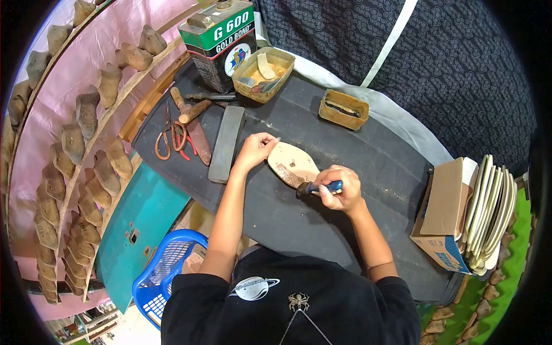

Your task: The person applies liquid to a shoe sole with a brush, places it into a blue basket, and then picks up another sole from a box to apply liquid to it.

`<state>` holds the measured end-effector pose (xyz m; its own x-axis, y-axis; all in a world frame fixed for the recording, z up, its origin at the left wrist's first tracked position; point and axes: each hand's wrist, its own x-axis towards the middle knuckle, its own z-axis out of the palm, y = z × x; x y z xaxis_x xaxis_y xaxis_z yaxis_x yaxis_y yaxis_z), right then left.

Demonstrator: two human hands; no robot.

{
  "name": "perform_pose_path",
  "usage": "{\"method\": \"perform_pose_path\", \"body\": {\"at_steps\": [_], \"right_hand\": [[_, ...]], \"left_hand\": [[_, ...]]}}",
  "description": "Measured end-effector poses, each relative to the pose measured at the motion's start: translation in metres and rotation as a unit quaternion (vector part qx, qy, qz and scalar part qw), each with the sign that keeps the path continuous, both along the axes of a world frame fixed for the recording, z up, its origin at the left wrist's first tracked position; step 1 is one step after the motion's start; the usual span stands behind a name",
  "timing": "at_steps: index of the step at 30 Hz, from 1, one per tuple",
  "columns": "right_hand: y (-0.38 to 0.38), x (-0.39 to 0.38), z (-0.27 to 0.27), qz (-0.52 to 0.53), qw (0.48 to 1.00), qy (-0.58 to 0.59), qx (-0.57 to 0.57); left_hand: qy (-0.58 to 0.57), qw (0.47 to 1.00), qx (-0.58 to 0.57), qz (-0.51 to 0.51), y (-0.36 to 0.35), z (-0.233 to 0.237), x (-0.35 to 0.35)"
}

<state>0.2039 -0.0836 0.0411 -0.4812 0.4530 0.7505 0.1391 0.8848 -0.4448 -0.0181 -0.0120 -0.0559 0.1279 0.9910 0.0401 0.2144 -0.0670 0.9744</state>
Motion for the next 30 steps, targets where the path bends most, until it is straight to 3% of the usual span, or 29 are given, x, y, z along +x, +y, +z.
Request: {"method": "perform_pose_path", "body": {"at_steps": [4,9,20,30], "right_hand": [[0.000,-0.004,-0.003,-0.024,0.998,0.050,-0.013],[0.002,-0.011,-0.007,-0.056,0.995,0.019,-0.085],[0.002,0.013,-0.012,-0.083,0.992,0.061,-0.075],[0.005,0.002,-0.014,-0.072,0.977,0.081,-0.184]], "left_hand": [[0.001,1.000,0.007,-0.001,0.001,-0.001,0.000],[0.003,1.000,0.004,0.000,0.000,0.000,0.001],[0.036,0.999,0.016,0.013,-0.001,0.002,0.002],[0.019,0.999,0.006,0.035,-0.001,0.001,0.003]]}}
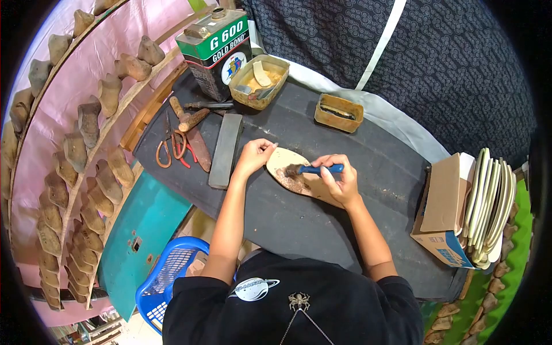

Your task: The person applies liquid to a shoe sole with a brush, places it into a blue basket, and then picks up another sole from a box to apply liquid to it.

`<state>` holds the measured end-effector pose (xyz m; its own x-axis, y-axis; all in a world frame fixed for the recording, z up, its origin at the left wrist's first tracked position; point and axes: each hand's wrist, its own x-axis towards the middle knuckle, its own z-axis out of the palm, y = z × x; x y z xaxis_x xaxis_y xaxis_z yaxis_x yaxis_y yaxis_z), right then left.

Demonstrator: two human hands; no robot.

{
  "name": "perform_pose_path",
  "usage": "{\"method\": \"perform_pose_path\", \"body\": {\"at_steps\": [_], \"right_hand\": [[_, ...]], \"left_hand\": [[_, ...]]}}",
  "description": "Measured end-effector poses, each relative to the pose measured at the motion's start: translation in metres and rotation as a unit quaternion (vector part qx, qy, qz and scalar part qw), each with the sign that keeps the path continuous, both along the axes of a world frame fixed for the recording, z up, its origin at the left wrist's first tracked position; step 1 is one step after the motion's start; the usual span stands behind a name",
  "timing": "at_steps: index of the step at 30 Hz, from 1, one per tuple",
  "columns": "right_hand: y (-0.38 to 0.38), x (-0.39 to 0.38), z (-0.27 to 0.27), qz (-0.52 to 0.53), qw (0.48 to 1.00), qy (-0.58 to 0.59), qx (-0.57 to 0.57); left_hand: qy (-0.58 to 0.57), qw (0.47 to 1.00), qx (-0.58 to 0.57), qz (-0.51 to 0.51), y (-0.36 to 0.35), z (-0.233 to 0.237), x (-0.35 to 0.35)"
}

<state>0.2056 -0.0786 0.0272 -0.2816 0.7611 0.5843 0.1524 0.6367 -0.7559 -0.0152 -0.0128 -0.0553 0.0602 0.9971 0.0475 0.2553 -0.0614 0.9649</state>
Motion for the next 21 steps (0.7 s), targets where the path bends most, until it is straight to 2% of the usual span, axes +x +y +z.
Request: {"method": "perform_pose_path", "body": {"at_steps": [5,11,15,21], "right_hand": [[0.005,0.017,0.004,-0.024,0.996,-0.013,0.080],[0.006,0.004,0.003,-0.043,0.997,0.047,0.053],[0.008,-0.006,0.001,-0.022,0.999,0.038,0.013],[0.008,0.002,-0.004,-0.021,0.999,0.026,0.027]], "left_hand": [[0.021,1.000,0.004,0.004,-0.001,0.005,0.001],[-0.005,1.000,0.005,-0.003,-0.002,0.006,0.002],[-0.006,1.000,0.004,0.000,-0.002,0.004,0.002],[0.002,1.000,0.005,0.002,-0.001,0.002,0.001]]}}
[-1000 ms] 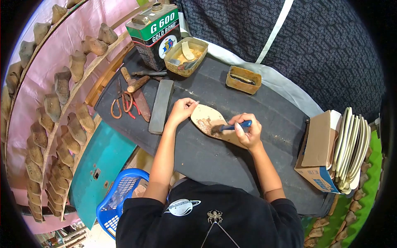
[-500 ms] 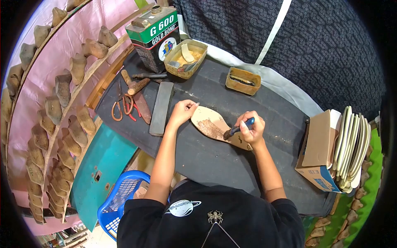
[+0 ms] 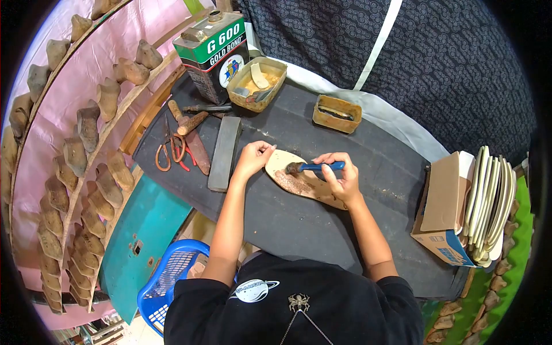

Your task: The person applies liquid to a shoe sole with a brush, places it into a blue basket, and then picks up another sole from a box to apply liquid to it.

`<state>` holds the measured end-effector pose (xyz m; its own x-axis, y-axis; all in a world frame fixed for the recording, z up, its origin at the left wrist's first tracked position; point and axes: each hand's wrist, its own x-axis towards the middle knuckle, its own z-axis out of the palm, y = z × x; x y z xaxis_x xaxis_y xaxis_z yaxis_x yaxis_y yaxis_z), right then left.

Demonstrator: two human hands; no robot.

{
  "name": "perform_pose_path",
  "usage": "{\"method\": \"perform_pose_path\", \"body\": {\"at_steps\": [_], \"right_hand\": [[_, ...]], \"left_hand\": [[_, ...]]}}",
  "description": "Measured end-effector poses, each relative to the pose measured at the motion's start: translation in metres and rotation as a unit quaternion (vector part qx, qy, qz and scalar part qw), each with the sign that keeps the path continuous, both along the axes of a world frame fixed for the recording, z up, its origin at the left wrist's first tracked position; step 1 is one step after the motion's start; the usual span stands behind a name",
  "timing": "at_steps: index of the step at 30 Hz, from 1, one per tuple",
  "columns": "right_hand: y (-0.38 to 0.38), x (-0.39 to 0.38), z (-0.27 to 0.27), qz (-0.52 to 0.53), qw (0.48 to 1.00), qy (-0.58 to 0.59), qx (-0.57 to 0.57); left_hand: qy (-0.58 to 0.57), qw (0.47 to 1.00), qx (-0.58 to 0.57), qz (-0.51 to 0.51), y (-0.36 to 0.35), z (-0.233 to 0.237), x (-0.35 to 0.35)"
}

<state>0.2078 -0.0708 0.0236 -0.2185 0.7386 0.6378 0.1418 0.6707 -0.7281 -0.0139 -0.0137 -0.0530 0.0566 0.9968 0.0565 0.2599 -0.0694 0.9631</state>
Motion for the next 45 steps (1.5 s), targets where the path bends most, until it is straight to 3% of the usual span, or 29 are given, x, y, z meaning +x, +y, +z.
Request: {"method": "perform_pose_path", "body": {"at_steps": [12,14,21,29,45], "right_hand": [[0.002,0.014,0.009,-0.053,0.999,0.004,0.001],[0.006,0.005,0.003,-0.038,0.997,0.059,-0.010],[0.003,-0.001,0.002,0.004,1.000,-0.021,-0.012],[0.002,0.017,-0.001,-0.009,0.998,0.022,0.057],[-0.001,0.005,-0.003,-0.014,0.999,0.025,0.028]], "left_hand": [[0.010,1.000,-0.007,0.004,-0.001,0.004,0.001],[0.014,1.000,-0.003,0.003,0.001,0.000,0.000],[0.019,1.000,0.006,0.010,0.001,-0.001,0.000],[0.030,0.999,0.009,0.003,-0.002,0.004,0.000],[0.008,1.000,0.004,0.003,-0.003,0.005,0.001]]}}
